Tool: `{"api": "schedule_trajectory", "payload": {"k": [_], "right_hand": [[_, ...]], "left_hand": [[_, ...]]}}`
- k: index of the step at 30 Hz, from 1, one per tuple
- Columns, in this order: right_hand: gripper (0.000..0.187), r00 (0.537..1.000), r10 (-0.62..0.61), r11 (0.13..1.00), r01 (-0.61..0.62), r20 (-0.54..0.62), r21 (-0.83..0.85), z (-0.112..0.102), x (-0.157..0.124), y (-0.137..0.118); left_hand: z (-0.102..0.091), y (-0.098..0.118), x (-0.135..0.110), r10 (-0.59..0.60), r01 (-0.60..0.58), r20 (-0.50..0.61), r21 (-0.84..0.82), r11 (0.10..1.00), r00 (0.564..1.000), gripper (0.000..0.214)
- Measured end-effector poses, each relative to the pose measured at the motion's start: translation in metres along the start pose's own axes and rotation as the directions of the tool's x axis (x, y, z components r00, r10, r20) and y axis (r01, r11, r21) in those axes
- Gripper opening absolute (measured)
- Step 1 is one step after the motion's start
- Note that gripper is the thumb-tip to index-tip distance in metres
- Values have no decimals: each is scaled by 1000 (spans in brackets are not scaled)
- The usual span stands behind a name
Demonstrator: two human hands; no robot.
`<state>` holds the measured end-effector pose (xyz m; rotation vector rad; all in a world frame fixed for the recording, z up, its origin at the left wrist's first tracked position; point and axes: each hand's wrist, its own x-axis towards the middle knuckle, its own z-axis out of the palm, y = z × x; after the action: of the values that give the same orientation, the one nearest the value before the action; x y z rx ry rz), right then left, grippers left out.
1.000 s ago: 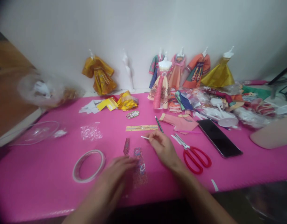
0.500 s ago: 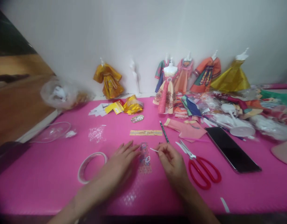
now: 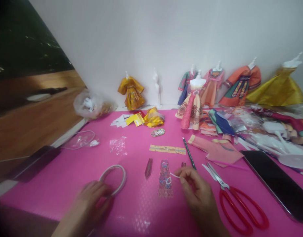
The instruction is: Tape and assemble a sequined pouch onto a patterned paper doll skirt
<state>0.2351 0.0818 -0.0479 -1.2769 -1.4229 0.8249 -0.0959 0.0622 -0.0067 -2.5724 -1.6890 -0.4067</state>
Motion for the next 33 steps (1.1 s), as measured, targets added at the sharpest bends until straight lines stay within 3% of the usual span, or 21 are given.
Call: {"api": "schedule_trajectory", "payload": {"k": [4,9,11,19,25,29,33], "right_hand": [[22,999,15,1000,-15,-34,-20,1,1,0],[21,999,27,999,-28,-25,-29,5,-1,-3],[20,999,34,999,-36,-35,-41,6,-1,-3],[20,998,-55,995,55,9,-86,8,3,-3],[17,994,-110,987,110,12,-120,7,3,-3],[16,990,-136,984,140,38,-111,11,4,-10],[15,979,-179,977,189,100,-99,14,4,-15]], "left_hand": [[-8,-11,1,-40,43,-60,50,998,997,15],[-18,-41,11,-263,279,-118,147,949,957,17],[-18,-50,17,-302,321,-130,170,932,944,16],[-5,-44,39,-276,306,-201,133,943,940,21],[-7,-43,56,-274,287,-235,25,958,933,23],[-1,-19,64,-152,132,-190,-113,985,970,20],[15,33,74,-1,-41,-123,-337,941,992,22]]}}
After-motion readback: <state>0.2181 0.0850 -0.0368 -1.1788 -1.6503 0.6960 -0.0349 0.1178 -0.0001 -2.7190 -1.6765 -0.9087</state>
